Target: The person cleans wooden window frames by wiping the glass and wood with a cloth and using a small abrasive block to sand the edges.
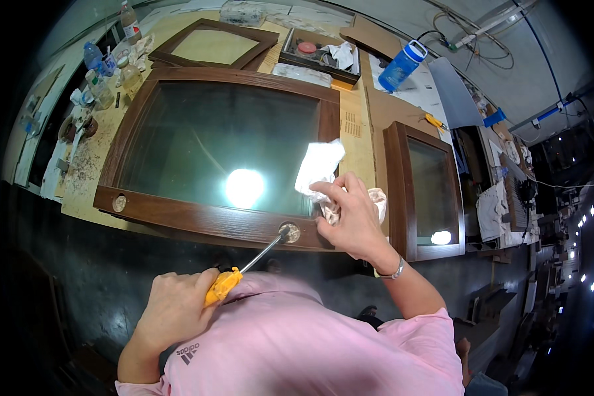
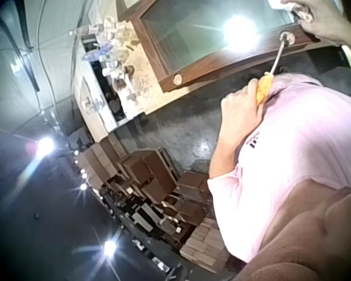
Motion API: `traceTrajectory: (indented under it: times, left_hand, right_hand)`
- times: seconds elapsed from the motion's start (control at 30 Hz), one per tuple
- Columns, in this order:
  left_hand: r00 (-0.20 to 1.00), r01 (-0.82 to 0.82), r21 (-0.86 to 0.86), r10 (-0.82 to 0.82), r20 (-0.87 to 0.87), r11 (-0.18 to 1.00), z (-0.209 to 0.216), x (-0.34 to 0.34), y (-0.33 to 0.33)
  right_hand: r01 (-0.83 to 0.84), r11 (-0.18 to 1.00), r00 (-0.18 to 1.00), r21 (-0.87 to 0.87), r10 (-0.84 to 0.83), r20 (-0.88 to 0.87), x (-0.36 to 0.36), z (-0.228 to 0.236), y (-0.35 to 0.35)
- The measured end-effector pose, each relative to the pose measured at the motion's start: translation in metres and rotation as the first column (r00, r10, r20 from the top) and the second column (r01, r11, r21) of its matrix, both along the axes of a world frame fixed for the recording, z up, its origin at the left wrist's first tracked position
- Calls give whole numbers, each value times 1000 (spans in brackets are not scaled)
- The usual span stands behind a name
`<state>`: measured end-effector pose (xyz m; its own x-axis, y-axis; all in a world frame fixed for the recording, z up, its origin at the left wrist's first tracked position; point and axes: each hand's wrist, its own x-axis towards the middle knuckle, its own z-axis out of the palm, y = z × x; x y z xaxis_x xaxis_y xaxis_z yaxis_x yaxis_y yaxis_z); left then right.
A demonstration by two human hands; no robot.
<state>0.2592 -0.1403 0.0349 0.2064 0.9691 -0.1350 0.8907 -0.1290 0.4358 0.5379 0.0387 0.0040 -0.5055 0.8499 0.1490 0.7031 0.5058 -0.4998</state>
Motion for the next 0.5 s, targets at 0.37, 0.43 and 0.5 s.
traceTrajectory:
  times: [0.37, 0.43, 0.5]
  left_hand:
    - [989, -144, 56, 146, -24, 988, 6, -20, -11]
    - [970, -230, 123, 238, -56, 965, 3, -28, -17]
    - [944, -314, 92, 321, -79, 945, 3, -37, -29]
  right_hand:
    - [-232, 932, 962, 278, 178, 206, -20, 19, -33]
    - [-281, 914, 940, 292, 200, 278, -19, 14, -34]
    - [-319, 884, 922, 343, 205, 330, -24, 4, -32]
